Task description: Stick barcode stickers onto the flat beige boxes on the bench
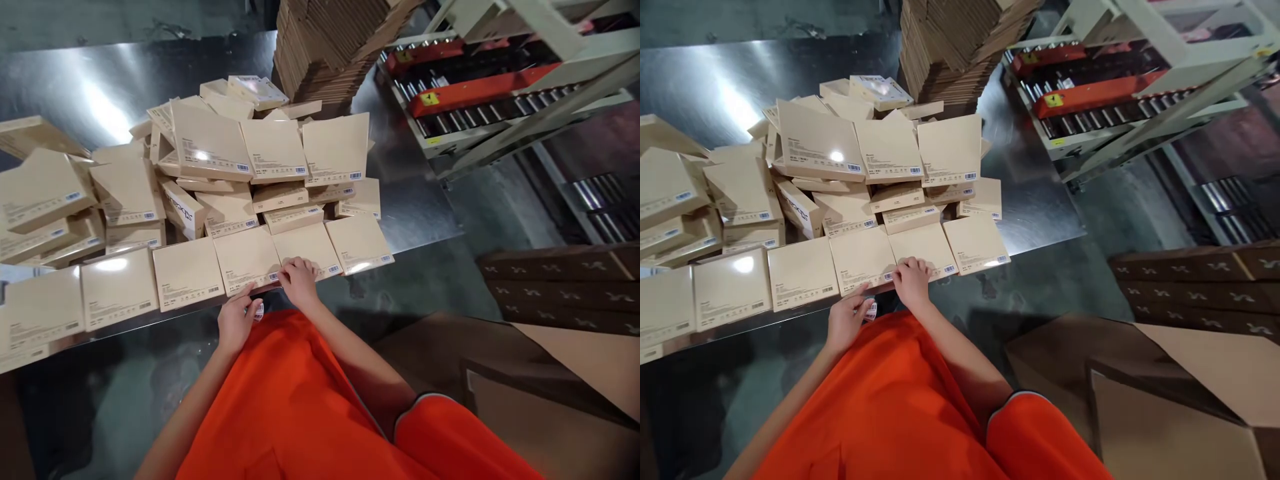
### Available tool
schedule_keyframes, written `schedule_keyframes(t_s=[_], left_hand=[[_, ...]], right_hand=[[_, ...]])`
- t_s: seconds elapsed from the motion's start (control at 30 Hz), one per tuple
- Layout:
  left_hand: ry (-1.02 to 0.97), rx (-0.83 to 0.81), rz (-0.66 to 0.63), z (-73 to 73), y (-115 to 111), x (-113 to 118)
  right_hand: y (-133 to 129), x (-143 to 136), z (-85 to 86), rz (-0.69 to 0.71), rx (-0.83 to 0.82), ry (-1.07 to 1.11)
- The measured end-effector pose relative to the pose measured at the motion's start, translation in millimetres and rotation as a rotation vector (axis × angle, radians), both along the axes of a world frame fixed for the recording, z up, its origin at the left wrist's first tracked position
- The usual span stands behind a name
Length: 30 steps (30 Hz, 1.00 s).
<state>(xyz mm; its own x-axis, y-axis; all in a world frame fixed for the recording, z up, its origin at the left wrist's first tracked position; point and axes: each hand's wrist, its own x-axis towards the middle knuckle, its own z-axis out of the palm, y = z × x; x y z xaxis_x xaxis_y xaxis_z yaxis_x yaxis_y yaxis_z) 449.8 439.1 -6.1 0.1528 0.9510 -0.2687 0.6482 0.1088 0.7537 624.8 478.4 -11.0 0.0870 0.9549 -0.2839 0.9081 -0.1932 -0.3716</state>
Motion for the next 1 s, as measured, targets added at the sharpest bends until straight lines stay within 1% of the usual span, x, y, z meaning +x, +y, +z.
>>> schedule_keyframes(t_s=[0.17, 0.27, 0.4, 0.5, 0.6, 0.73, 0.8, 0.87, 0.9, 0.93, 1.0], left_hand=[[0.01, -0.006, -0.009, 0.0, 0.9, -0.7], [0.029, -0.014, -0.012, 1.2, 1.4, -0.3], [0.079, -0.026, -0.017, 3.9, 1.8, 0.3], [0.088, -0.042, 0.006, 3.8, 2.0, 0.5], [0.063, -0.038, 0.034, -0.4, 1.7, 1.3], [-0.012, -0.001, 0.094, -7.2, -1.1, 3.0], [-0.064, 0.033, 0.158, -6.2, -4.5, 3.3], [-0.1, 0.069, 0.239, 0.1, -9.0, 2.9], [-0.116, 0.084, 0.281, 5.1, -11.4, 2.6], [-0.142, 0.096, 0.321, 10.9, -13.5, 2.3], [-0.214, 0.109, 0.399, 23.6, -16.6, 1.6]], right_hand=[[0.1, -2.0, -0.6, 0.053, 0.008, -0.09], [1.3, -4.2, 2.2, 0.093, 0.013, -0.159], [9.9, -6.4, 10.7, 0.126, -0.069, -0.226], [20.8, -4.4, 14.9, 0.124, -0.14, -0.227], [30.7, 1.3, 14.2, 0.098, -0.171, -0.132], [34.9, 11.4, 12.9, 0.086, -0.146, -0.038], [30.3, 14.6, 15.9, 0.086, -0.116, 0.004], [20.4, 13.8, 21.5, 0.11, -0.084, 0.069], [13.9, 11.4, 24.8, 0.133, -0.064, 0.164], [6.7, 7.4, 28.2, 0.166, -0.048, 0.31], [-7.3, -5.0, 34.4, 0.216, -0.043, 0.705]])
